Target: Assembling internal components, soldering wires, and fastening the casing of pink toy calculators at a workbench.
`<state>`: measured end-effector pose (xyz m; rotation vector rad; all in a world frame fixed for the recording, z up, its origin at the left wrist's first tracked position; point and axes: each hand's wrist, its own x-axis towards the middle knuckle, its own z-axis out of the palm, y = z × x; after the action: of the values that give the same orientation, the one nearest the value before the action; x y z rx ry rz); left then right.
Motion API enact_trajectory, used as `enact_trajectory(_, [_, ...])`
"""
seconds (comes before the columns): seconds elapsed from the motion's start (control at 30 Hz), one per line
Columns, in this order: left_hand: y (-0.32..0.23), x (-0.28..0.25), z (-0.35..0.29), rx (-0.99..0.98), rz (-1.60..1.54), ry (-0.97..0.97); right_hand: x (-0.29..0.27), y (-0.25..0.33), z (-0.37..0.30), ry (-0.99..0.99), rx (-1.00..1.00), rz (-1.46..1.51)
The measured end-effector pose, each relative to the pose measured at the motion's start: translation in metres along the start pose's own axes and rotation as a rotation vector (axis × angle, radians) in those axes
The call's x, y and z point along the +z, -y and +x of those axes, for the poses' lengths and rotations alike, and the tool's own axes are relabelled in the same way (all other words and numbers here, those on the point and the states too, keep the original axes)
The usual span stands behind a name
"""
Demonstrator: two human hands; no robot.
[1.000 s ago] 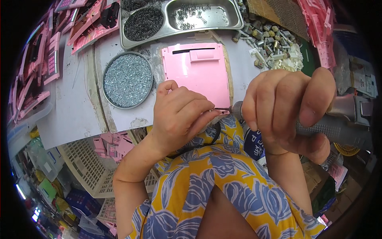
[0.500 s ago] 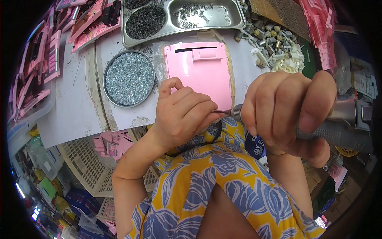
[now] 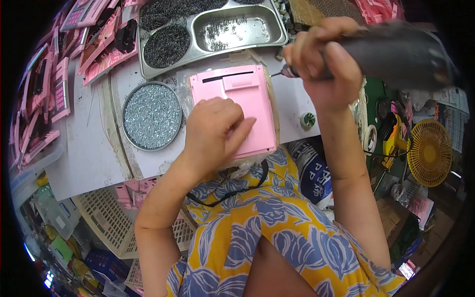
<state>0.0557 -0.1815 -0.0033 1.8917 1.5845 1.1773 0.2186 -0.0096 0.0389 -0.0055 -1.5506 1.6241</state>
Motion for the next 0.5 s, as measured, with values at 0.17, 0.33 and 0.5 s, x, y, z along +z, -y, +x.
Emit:
enact_trajectory(0.17, [0.008, -0.004, 0.0, -0.047, -0.091, 0.095, -0.011, -0.028, 0.004, -0.004, 0.004, -0.013])
enact_trajectory(0.33, [0.009, -0.005, -0.003, -0.064, -0.118, 0.089, 0.0, -0.035, 0.01, -0.019, 0.113, -0.047])
enact_trajectory(0.5, [0.01, -0.005, -0.003, -0.11, -0.229, 0.042, -0.001, -0.039, 0.01, 0.041, 0.161, -0.036])
